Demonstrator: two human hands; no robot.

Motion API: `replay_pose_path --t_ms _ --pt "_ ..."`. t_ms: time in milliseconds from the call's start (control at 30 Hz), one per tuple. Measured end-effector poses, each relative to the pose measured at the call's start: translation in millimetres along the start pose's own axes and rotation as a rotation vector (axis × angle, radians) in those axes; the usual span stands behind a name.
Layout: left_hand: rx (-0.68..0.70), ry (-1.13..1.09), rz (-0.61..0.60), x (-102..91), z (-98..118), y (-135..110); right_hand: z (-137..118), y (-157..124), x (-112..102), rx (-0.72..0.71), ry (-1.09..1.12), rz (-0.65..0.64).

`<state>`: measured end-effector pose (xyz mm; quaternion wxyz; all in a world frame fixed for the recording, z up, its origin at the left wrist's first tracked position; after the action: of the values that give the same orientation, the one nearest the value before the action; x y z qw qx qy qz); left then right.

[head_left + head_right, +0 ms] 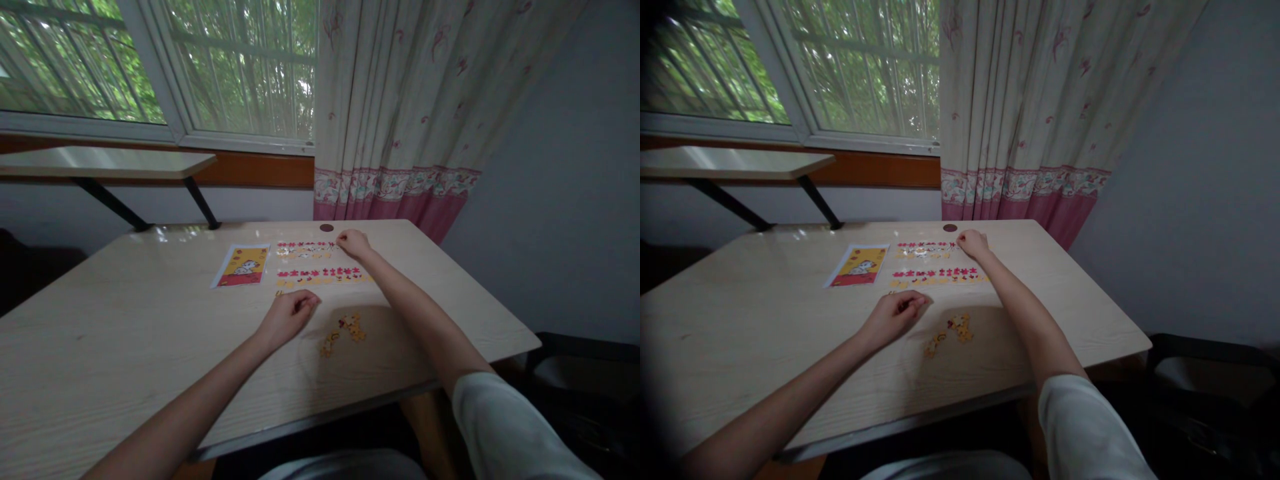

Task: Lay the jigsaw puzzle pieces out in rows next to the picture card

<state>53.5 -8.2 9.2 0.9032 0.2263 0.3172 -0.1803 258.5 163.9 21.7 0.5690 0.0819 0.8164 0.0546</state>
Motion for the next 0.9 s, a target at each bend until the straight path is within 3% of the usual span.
replay_pose_path --t_ms 133,233,300,367,500,767,900 --pt "0.016 0.002 -0.013 1.0 3 1 -2 -30 -21 -0.183 0.073 -0.050" --pt "0.025 0.000 -0.021 2.9 4 2 -4 -68 -33 -0.425 0.145 -0.321" --pt "0.036 0.002 -0.023 3.9 4 3 -4 -96 -39 -0.519 0.184 -0.530" --pt "0.043 0.002 -0.023 4.6 4 3 -3 -121 -42 -0.587 0.178 -0.637" --pt "0.062 0.000 -0.033 6.0 2 3 -5 -148 -37 -0.615 0.132 -0.676" --pt "0.051 -0.039 -0.039 7.6 4 0 -4 -152 -31 -0.526 0.323 -0.705" --pt "0.020 -0.182 -0.109 11.7 7 0 -10 -156 -38 -0.566 0.485 -0.531"
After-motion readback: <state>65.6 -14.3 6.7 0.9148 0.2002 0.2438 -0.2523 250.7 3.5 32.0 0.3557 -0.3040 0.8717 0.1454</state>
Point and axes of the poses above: each hand's wrist, its own y-axis towards the middle knuckle, its own x-axis out of the palm, z = x × y, the point moved 3 cm from there along y, towards the middle knuckle, and after that the axes turned 11 degrees about x, right-handed, at the moved point
